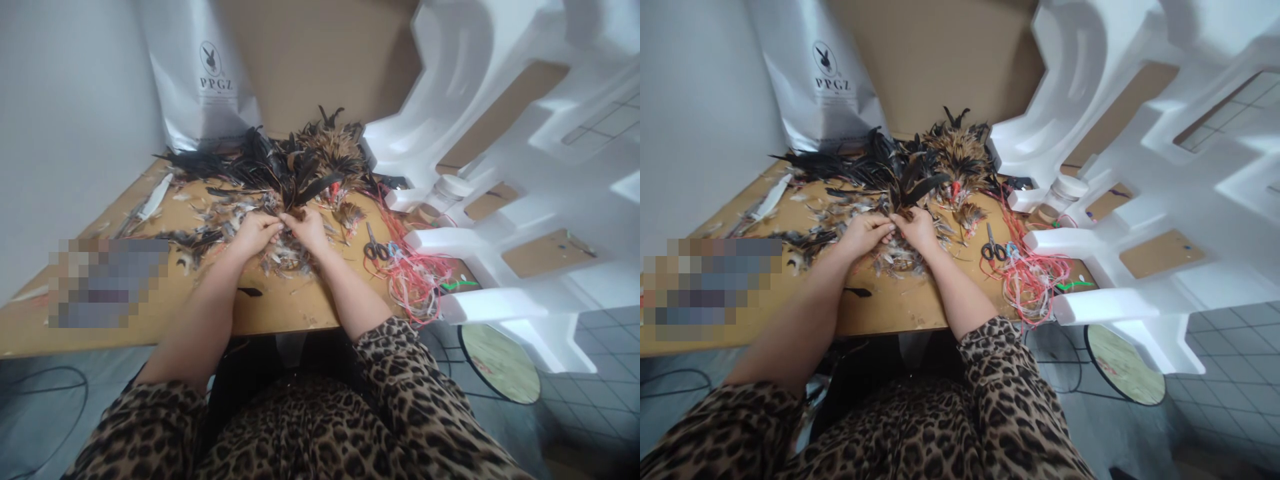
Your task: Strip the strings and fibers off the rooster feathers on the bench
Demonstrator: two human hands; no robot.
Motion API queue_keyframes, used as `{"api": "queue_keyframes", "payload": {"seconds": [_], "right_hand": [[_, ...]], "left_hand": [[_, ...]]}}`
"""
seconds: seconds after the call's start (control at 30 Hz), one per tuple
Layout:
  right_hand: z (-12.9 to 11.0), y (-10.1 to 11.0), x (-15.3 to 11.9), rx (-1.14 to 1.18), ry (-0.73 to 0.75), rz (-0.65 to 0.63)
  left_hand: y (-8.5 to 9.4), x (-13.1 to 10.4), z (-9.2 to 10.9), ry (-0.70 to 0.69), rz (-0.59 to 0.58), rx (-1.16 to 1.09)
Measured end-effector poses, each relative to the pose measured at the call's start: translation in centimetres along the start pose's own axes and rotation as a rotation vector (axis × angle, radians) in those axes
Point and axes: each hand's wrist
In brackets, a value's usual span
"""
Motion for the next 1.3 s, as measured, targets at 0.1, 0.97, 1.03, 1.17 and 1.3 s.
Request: {"api": "queue_keyframes", "payload": {"seconds": [0.1, 0.97, 1.03, 1.17, 1.3], "right_hand": [[-0.3, 0.1, 0.0, 0.022, 0.014, 0.052], [-3.2, 1.6, -1.4, -0.679, 0.388, -0.133], [-3.2, 2.2, -1.1, -0.764, 0.367, -0.118], [-3.0, 2.8, -0.7, -0.887, 0.316, -0.072], [-3.4, 2.1, -1.0, -0.977, 0.364, -0.067]], "left_hand": [[-0.2, 0.0, 0.0, -0.016, 0.021, -0.031], [0.5, -0.2, 0.6, -0.289, 0.106, 0.744], [0.4, -0.4, 0.9, -0.312, 0.081, 0.758], [0.2, -0.6, 1.3, -0.328, 0.055, 0.734], [0.2, -0.6, 1.3, -0.283, 0.056, 0.646]]}}
Point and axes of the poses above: each hand's wrist, its own x-axis towards the middle knuckle, its own y-axis out of the back of the hand, z = x × y, and after that the axes turned 3 degrees about y, right-handed
